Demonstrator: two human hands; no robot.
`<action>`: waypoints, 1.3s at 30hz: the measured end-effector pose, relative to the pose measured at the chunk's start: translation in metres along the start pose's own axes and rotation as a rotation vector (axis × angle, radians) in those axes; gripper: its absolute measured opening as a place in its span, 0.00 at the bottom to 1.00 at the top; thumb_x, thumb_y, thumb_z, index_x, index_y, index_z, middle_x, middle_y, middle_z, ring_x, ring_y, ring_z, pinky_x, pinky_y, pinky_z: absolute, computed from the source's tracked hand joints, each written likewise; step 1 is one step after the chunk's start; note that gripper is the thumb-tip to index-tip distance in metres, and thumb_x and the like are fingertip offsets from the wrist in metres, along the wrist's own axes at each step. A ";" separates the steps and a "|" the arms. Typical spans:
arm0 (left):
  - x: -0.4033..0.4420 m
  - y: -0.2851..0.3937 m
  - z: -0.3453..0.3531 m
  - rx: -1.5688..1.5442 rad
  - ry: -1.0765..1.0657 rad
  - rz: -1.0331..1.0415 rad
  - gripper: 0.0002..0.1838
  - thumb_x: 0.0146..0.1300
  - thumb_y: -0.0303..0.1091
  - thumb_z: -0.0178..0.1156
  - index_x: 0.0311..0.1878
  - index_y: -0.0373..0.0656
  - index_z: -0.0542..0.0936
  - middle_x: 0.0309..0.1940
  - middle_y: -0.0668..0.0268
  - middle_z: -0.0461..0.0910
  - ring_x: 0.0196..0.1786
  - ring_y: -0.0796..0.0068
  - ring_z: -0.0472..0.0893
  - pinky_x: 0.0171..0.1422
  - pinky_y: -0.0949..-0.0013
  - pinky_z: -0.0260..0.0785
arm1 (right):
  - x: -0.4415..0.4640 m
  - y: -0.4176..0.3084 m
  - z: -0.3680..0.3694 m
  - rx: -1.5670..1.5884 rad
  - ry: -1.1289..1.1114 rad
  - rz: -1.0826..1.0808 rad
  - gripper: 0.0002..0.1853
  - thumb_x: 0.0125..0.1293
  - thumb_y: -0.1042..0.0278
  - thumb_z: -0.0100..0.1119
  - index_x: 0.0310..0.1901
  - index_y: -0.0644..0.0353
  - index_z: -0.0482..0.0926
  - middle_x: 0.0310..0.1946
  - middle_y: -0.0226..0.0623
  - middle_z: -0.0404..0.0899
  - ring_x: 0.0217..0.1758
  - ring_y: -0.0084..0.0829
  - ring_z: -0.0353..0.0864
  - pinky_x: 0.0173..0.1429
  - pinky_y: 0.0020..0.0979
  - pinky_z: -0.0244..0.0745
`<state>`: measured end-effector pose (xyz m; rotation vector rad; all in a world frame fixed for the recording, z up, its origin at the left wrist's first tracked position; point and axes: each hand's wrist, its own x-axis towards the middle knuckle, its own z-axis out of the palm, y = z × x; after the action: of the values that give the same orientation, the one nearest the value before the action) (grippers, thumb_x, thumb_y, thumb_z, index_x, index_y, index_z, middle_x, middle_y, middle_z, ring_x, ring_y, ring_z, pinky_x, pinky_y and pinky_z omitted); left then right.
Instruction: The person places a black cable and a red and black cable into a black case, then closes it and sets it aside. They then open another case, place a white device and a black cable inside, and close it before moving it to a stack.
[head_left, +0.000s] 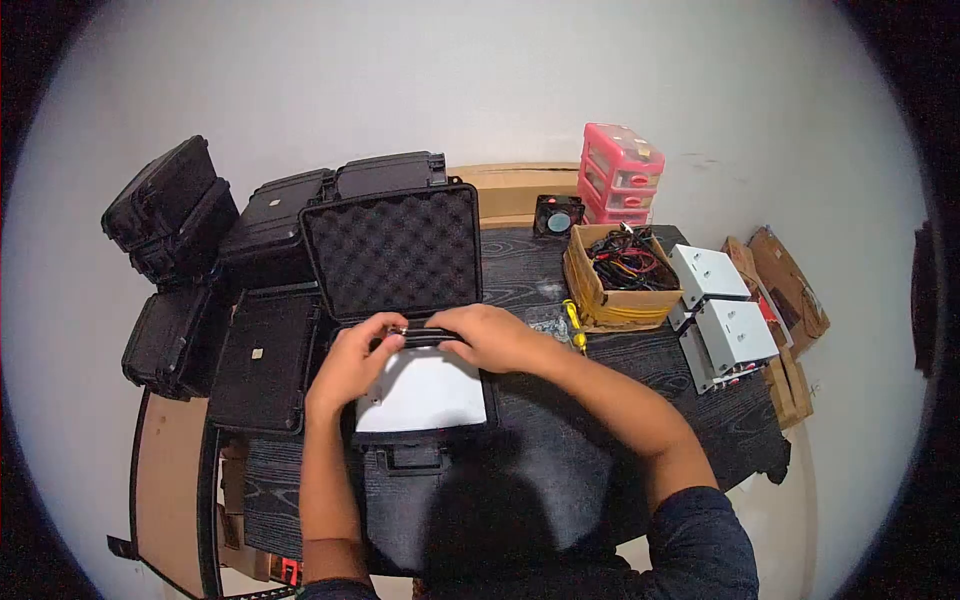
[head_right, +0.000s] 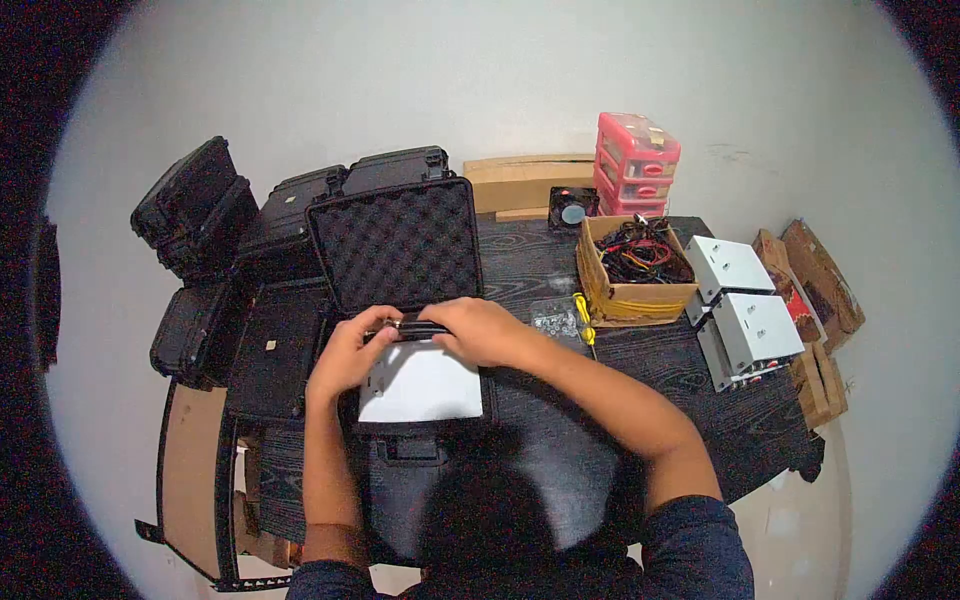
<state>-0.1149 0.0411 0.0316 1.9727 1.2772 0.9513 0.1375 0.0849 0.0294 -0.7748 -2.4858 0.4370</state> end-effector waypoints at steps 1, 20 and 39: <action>0.000 -0.003 -0.005 0.025 0.014 -0.025 0.12 0.72 0.28 0.64 0.56 0.38 0.83 0.43 0.61 0.87 0.46 0.73 0.85 0.55 0.68 0.76 | 0.007 0.005 0.009 -0.019 0.003 -0.017 0.16 0.69 0.65 0.65 0.56 0.60 0.82 0.49 0.46 0.85 0.53 0.53 0.85 0.57 0.48 0.81; -0.001 -0.047 -0.004 0.821 0.063 -0.099 0.14 0.68 0.38 0.67 0.54 0.45 0.89 0.54 0.62 0.85 0.62 0.54 0.80 0.77 0.35 0.62 | 0.022 0.029 0.082 -0.124 0.220 0.055 0.15 0.67 0.64 0.67 0.53 0.57 0.82 0.51 0.40 0.84 0.58 0.44 0.83 0.60 0.47 0.76; 0.005 -0.063 -0.004 0.707 0.278 -0.007 0.11 0.64 0.25 0.65 0.48 0.42 0.89 0.47 0.56 0.86 0.50 0.49 0.85 0.55 0.53 0.78 | 0.002 0.039 0.083 -0.102 0.487 0.231 0.13 0.65 0.74 0.61 0.51 0.61 0.82 0.45 0.42 0.84 0.52 0.47 0.81 0.58 0.45 0.75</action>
<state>-0.1478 0.0688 -0.0146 2.3983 1.9810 0.8598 0.1083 0.1043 -0.0556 -1.0714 -1.9851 0.1703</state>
